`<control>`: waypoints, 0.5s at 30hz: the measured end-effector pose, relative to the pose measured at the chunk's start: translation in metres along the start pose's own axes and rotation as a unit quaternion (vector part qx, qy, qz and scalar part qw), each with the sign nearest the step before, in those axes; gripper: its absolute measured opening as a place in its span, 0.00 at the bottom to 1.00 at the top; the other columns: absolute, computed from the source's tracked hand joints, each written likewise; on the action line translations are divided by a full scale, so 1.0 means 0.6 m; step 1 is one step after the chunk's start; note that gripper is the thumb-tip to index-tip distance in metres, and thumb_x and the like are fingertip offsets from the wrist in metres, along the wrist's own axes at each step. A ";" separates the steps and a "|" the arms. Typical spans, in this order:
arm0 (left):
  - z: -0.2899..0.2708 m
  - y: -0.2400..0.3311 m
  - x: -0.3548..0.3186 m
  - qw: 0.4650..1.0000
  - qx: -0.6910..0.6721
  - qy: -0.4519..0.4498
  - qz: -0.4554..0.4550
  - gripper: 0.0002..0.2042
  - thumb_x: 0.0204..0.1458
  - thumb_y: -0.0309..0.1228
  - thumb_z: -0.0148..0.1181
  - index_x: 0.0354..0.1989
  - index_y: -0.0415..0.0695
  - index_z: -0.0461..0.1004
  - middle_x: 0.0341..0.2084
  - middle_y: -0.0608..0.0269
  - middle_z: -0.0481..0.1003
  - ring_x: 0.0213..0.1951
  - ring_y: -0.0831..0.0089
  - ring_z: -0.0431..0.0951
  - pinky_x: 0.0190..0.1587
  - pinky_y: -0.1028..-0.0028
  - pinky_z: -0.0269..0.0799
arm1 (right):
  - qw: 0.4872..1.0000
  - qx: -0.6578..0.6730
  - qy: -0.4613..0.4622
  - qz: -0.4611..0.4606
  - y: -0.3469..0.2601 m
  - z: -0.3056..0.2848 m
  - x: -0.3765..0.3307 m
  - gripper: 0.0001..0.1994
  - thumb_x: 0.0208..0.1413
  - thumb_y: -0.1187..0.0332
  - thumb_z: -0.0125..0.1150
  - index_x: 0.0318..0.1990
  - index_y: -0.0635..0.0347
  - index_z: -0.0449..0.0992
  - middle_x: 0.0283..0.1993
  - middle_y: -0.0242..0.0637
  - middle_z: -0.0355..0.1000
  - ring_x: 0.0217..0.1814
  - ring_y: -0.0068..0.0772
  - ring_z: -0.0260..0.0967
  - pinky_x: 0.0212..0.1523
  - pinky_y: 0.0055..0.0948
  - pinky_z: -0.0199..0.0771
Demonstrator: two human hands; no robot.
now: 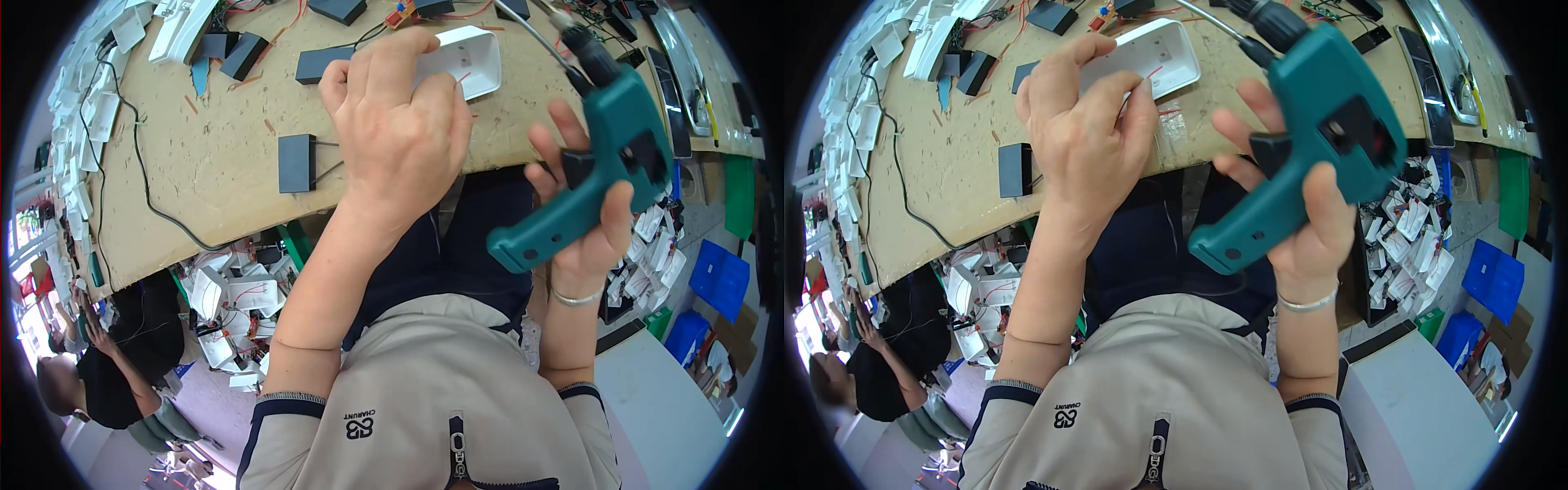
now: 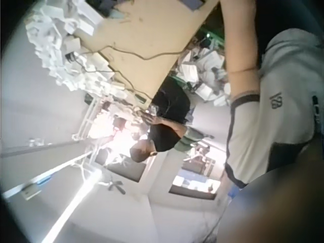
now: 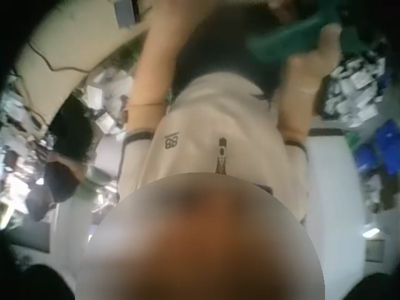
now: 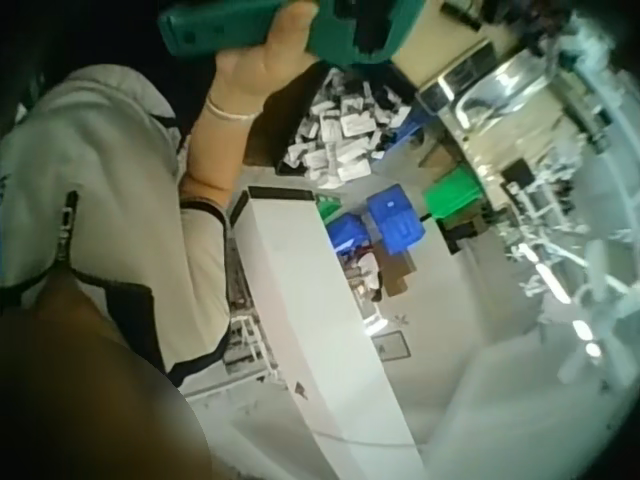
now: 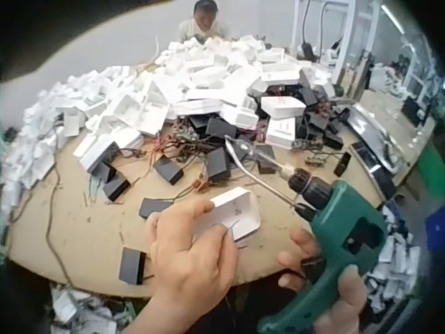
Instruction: Soldering electrical wires onto components within a plastic housing at a workstation.
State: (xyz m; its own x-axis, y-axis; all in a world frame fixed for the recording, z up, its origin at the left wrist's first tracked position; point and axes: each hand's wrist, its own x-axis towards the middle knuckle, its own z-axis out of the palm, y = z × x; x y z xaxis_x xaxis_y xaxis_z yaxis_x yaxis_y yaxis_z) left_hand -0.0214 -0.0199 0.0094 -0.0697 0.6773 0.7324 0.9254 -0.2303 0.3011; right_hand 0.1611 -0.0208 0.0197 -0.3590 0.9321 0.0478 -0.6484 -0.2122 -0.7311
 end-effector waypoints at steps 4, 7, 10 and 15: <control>0.006 0.006 0.006 0.999 0.032 -0.011 -0.003 0.04 0.34 0.26 0.60 0.21 0.43 0.74 0.36 0.62 0.71 0.36 0.69 0.69 0.41 0.71 0.54 | 0.988 -0.139 0.048 -0.037 -0.025 -0.014 -0.044 0.37 0.47 0.53 0.58 0.55 0.74 0.53 0.52 0.60 0.60 0.41 0.43 0.70 0.32 0.26 0.75; 0.034 0.001 0.017 0.999 0.047 -0.016 -0.007 0.04 0.33 0.27 0.60 0.21 0.45 0.75 0.37 0.63 0.70 0.39 0.69 0.67 0.41 0.70 0.52 | 0.981 -0.190 0.026 0.000 -0.045 -0.020 -0.078 0.36 0.48 0.55 0.57 0.58 0.68 0.49 0.54 0.57 0.58 0.43 0.38 0.67 0.35 0.25 0.73; 0.104 -0.041 0.037 0.889 -0.128 0.379 0.224 0.05 0.31 0.23 0.58 0.19 0.38 0.70 0.32 0.57 0.68 0.34 0.63 0.67 0.38 0.66 0.55 | 0.969 -0.242 0.052 0.004 -0.051 -0.012 -0.094 0.35 0.45 0.54 0.61 0.55 0.70 0.55 0.49 0.56 0.63 0.36 0.33 0.69 0.29 0.22 0.73; 0.105 -0.035 0.039 0.897 -0.133 0.372 0.198 0.04 0.29 0.22 0.57 0.18 0.39 0.69 0.30 0.59 0.67 0.32 0.64 0.67 0.35 0.68 0.56 | 0.947 -0.308 0.092 0.007 -0.052 -0.010 -0.105 0.36 0.42 0.53 0.64 0.52 0.72 0.57 0.45 0.54 0.65 0.32 0.30 0.70 0.26 0.20 0.72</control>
State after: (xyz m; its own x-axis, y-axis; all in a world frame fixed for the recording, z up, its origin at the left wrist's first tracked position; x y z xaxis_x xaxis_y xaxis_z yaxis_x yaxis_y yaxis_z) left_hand -0.0187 0.0449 -0.0184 -0.0756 -0.1248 0.9893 0.8177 -0.5756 -0.0101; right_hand 0.2079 -0.0710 0.0355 -0.2042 0.9780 -0.0428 -0.1096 -0.0663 -0.9918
